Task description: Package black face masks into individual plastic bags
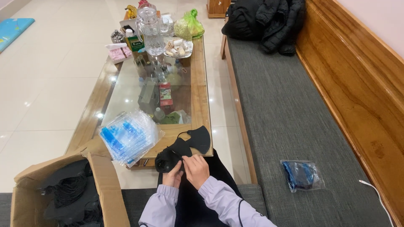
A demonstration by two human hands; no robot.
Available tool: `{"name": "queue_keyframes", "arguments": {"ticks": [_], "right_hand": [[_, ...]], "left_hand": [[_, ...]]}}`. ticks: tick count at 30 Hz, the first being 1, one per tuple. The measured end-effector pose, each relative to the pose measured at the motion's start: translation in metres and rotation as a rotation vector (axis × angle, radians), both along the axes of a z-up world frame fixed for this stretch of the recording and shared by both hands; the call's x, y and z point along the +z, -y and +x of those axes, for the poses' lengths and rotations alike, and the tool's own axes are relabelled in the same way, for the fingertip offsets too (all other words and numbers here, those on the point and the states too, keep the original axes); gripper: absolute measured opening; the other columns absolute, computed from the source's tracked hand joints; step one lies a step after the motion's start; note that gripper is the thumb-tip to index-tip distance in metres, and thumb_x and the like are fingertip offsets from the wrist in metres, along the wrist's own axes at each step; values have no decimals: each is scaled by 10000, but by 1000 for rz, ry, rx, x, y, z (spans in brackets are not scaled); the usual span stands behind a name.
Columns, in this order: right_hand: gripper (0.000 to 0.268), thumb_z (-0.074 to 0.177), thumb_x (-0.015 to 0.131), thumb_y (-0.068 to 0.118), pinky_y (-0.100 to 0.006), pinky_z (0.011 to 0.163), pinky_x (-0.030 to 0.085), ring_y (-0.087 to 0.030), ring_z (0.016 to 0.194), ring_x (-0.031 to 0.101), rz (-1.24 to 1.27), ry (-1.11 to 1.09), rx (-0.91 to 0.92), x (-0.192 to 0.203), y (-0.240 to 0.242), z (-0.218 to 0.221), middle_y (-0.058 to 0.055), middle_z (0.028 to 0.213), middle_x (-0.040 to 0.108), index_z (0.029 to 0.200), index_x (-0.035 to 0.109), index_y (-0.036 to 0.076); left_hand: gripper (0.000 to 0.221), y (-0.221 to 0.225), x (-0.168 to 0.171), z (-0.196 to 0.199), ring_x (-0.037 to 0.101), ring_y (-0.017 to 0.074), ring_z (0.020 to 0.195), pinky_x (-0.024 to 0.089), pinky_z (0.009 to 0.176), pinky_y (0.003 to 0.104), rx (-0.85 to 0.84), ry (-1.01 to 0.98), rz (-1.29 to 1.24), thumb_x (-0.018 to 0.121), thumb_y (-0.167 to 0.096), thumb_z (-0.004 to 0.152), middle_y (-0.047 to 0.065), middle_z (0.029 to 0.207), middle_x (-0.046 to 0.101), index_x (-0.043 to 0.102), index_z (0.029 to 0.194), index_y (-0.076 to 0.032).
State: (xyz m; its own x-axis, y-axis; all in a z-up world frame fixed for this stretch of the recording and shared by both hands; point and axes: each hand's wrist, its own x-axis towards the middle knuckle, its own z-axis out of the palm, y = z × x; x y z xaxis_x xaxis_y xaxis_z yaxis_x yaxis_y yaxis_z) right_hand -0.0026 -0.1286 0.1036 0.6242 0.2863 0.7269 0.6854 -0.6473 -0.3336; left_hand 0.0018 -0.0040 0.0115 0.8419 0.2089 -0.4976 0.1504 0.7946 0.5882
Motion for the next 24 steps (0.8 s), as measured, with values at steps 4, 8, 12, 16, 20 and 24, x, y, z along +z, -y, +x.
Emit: {"name": "queue_keyframes", "arguments": {"ticks": [4, 8, 12, 16, 20, 24], "right_hand": [[96, 1000, 604, 68, -396, 661, 459, -278, 703, 587, 62, -79, -47, -2, 0, 2, -104, 792, 636, 1053, 681, 46], [84, 1005, 622, 137, -385, 635, 495, -271, 675, 638, 144, -161, -56, -7, 1, 7, -82, 807, 673, 1044, 688, 102], [95, 951, 684, 30, -321, 808, 583, -222, 884, 748, 495, -302, 74, -3, 4, 15, -91, 962, 768, 1004, 757, 61], [95, 894, 798, 87, -385, 729, 591, -298, 809, 739, 686, -402, -68, -43, 15, 49, -124, 877, 752, 988, 795, 100], [194, 896, 796, 173, -221, 389, 490, -131, 514, 589, 1053, -898, -296, -72, 36, 79, -76, 722, 693, 994, 731, 18], [150, 856, 818, 159, -240, 404, 491, -108, 514, 602, 978, -986, -416, -107, 58, 105, -66, 695, 725, 940, 776, 42]], "left_hand": [[552, 0, -3, 1, 665, 320, 1153, 573, 950, 460, 29, 53, -35, 732, 123, 780, 202, 1272, 690, 647, 1301, -37], [584, -3, -11, 2, 647, 330, 1188, 561, 986, 469, 0, 27, -24, 722, 136, 779, 210, 1294, 671, 622, 1327, -38], [596, -2, -3, -1, 635, 323, 1218, 551, 1009, 476, -10, 30, -18, 718, 112, 785, 191, 1327, 663, 608, 1354, -30], [465, -5, 21, -2, 678, 389, 1166, 538, 1047, 560, 37, 10, -73, 849, 61, 776, 186, 1228, 721, 713, 1208, -46], [384, -10, 13, -1, 709, 359, 1112, 580, 1017, 494, 104, 20, -198, 828, 79, 785, 163, 1183, 744, 762, 1138, -56], [333, -15, -11, 3, 709, 317, 1131, 580, 1046, 462, 129, 29, -287, 809, 36, 826, 135, 1196, 747, 768, 1138, -74]]}}
